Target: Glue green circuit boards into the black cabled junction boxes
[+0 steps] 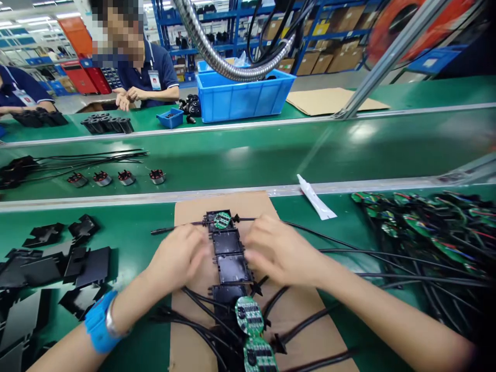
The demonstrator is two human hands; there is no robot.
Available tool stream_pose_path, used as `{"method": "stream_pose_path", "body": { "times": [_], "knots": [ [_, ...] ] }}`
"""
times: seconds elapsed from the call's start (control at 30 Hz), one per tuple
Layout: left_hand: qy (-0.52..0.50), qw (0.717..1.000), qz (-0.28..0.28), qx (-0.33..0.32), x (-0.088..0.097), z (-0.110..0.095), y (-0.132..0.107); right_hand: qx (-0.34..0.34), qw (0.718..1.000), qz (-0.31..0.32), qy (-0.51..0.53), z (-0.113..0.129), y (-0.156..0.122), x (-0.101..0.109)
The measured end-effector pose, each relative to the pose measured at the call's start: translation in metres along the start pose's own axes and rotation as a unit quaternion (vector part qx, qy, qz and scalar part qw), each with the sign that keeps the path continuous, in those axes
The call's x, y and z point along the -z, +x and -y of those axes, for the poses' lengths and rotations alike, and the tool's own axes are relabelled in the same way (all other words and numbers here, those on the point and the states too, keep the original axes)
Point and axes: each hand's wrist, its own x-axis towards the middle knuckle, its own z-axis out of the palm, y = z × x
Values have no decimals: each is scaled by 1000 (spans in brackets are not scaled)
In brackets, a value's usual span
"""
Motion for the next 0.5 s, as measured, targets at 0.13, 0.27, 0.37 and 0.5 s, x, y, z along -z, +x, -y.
{"method": "stream_pose_path", "body": {
  "times": [0.13, 0.27, 0.37, 0.5],
  "knots": [
    [-158, 973, 147, -80, -1, -20, -26, 30, 983, 138, 112, 36, -23, -8],
    [-199, 959, 188, -74, -4, -25, -35, 52, 982, 122, 135, 45, -34, -20],
    [-219, 955, 177, -97, 1, -21, -35, 50, 980, 100, 164, 40, -33, -17],
    [-232, 965, 118, -15, 10, -12, -24, 12, 979, -12, 202, 20, -13, -7]
  ]
}}
